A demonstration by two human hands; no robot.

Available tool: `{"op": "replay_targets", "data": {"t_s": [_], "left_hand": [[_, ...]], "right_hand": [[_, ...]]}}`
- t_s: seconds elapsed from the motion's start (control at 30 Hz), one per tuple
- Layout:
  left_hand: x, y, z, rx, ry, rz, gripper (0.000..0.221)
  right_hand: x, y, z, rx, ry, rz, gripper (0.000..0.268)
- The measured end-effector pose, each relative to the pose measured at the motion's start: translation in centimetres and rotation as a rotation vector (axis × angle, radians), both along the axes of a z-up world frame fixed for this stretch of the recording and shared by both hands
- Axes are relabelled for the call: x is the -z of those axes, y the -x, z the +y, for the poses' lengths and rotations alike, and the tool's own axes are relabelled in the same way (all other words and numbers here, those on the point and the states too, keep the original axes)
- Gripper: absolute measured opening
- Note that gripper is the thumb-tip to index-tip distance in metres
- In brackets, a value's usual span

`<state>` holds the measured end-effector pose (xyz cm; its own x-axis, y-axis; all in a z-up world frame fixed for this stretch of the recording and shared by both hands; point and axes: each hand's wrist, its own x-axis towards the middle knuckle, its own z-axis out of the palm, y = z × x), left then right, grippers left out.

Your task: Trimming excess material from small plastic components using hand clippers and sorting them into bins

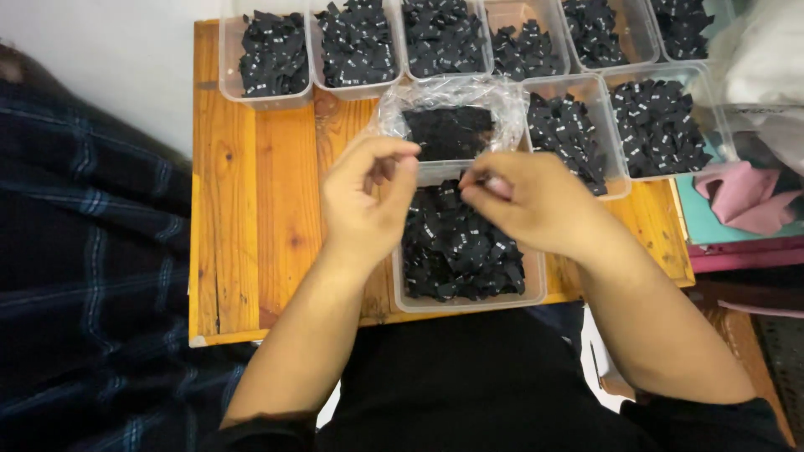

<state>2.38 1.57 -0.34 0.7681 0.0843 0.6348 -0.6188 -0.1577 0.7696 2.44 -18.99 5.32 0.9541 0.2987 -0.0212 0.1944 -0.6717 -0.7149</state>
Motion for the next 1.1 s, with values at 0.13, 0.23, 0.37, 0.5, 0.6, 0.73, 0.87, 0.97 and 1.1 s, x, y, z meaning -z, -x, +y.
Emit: {"op": "replay_targets", "data": {"t_s": [0.13,0.23,0.37,0.5,0.6,0.73,0.87,0.97,1.1], "left_hand": [[0.1,0.1,0.1,-0.143,0.269,0.002,0.01],[0.5,-0.1,0.4,-0.194,0.391,-0.013,0.008],[0.6,-0.2,0.3,-0.201,0.45,-0.014,0.007],[0.6,0.1,0.2,-0.167,0.482,-0.039,0.007],[0.3,0.3,0.4,-0.173,0.46,-0.052,0.006],[0.4,0.1,0.6,-0.16,0.473,-0.066,0.006],[-0.3,0.5,0.6,-0.127,0.457,-0.043,0.006],[-0.2,0.5,0.6,-0.103,0.461,-0.04,0.006],[-0.1,0.8,0.3,-0.018,0.462,-0.008,0.007]], "right_hand": [[1.6,-0.9,0.7,-0.337,0.257,0.033,0.029],[1.6,-0.7,1.2,-0.444,0.417,0.049,0.032],[1.0,-1.1,1.0,-0.425,0.543,0.023,0.026],[1.0,-1.0,0.7,-0.44,0.633,0.006,0.034],[0.9,-0.6,1.4,-0.488,0.632,0.093,0.046],[1.2,-0.4,1.8,-0.517,0.731,0.087,0.055],[0.7,-0.4,1.9,-0.413,0.701,0.146,0.057],[-0.8,-0.1,2.1,-0.322,0.475,0.082,0.049],[1.5,0.0,0.4,-0.256,0.17,-0.147,0.045]]}}
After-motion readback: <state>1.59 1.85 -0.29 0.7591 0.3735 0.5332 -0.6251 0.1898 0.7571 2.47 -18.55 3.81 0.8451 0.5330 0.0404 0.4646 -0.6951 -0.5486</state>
